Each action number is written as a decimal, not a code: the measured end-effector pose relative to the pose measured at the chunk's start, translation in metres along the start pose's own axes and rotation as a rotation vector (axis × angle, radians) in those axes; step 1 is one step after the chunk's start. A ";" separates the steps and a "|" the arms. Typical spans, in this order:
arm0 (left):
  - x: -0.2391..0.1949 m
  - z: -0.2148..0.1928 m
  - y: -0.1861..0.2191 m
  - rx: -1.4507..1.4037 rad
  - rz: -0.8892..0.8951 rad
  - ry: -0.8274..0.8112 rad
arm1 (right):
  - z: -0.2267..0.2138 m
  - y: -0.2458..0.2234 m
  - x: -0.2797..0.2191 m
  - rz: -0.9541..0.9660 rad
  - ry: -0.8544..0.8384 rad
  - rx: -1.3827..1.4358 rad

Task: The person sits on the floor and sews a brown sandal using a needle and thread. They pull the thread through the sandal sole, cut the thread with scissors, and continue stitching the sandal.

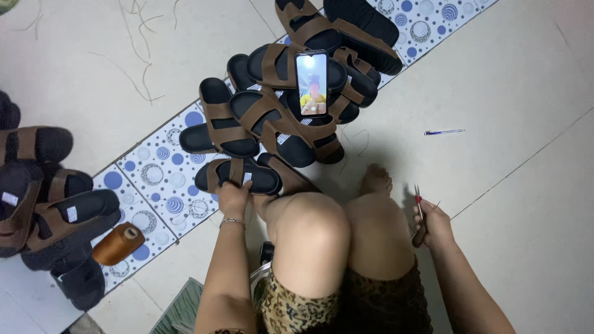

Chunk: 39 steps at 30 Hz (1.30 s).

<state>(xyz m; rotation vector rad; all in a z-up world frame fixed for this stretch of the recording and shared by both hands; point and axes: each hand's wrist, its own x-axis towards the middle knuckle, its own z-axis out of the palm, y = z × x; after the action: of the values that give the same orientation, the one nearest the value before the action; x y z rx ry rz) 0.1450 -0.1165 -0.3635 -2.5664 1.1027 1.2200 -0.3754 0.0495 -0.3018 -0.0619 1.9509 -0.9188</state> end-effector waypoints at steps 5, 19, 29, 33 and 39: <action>0.039 0.028 -0.033 -0.019 -0.025 -0.002 | -0.017 0.029 0.040 -0.025 0.135 -0.092; -0.139 -0.040 -0.049 -1.229 -0.116 0.164 | 0.017 -0.060 -0.101 -0.306 0.108 -0.392; -0.298 -0.103 -0.011 -0.973 0.340 0.294 | 0.061 -0.130 -0.325 -0.781 -0.421 -0.277; -0.369 -0.084 -0.005 -1.024 0.413 0.005 | 0.069 -0.125 -0.363 -0.566 -0.377 -0.547; -0.377 -0.097 -0.027 -0.666 0.539 -0.312 | 0.025 -0.082 -0.300 -1.076 -0.320 -0.450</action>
<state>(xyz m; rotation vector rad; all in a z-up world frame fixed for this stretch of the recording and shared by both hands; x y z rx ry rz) 0.0669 0.0827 -0.0375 -2.3764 1.5723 2.3690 -0.2161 0.0949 -0.0379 -1.5307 1.7175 -0.9896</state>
